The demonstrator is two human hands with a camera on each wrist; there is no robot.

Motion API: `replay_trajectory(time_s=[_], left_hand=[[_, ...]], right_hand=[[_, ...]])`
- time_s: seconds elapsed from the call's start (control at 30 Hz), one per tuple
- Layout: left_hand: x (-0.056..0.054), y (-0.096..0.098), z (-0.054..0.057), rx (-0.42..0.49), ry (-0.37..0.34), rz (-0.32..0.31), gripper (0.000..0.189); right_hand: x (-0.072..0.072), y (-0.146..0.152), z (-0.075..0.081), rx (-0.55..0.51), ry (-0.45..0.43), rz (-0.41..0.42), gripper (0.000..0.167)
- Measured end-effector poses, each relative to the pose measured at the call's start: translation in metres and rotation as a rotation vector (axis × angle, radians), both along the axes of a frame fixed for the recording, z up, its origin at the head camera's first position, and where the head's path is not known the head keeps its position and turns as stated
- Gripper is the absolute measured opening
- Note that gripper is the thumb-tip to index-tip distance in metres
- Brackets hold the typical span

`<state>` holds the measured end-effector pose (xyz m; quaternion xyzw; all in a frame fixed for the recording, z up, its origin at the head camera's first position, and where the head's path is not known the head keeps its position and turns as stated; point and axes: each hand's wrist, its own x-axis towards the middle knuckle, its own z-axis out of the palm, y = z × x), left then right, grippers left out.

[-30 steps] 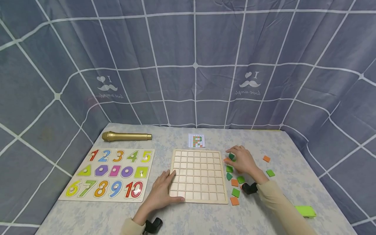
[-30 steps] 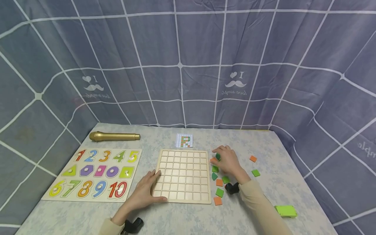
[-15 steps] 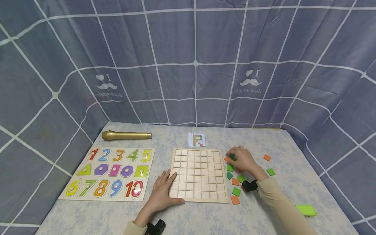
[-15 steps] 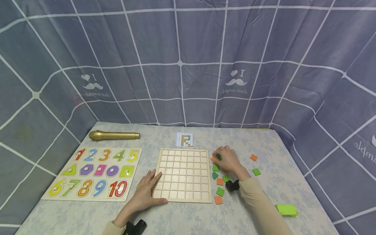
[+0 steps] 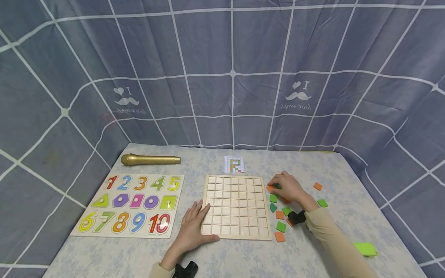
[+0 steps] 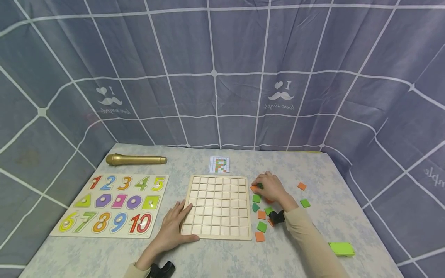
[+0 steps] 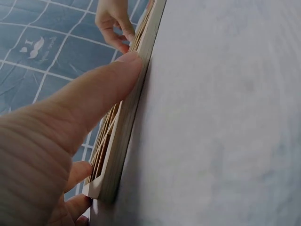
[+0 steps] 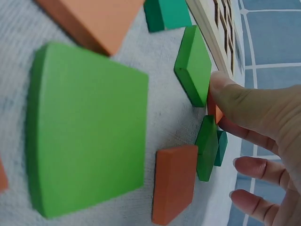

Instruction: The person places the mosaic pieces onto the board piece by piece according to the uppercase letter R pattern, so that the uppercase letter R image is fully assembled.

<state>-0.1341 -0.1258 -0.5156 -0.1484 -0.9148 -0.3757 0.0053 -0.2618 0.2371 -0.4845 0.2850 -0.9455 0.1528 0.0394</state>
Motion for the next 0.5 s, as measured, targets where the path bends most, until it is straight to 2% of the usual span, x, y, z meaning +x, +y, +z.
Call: replay_trajectory(time_s=[0.33,0.5], left_hand=[[0.0009,0.0011,-0.0054,-0.027,0.012,0.020,0.105],[0.0003,0.0011,-0.0055,-0.034,0.020,0.020,0.104]], right_hand=[[-0.0075,-0.0011,0.0053,0.034,-0.030,0.024,0.020],[-0.0093,-0.0031,0.0068,0.007,-0.099,-0.011,0.023]])
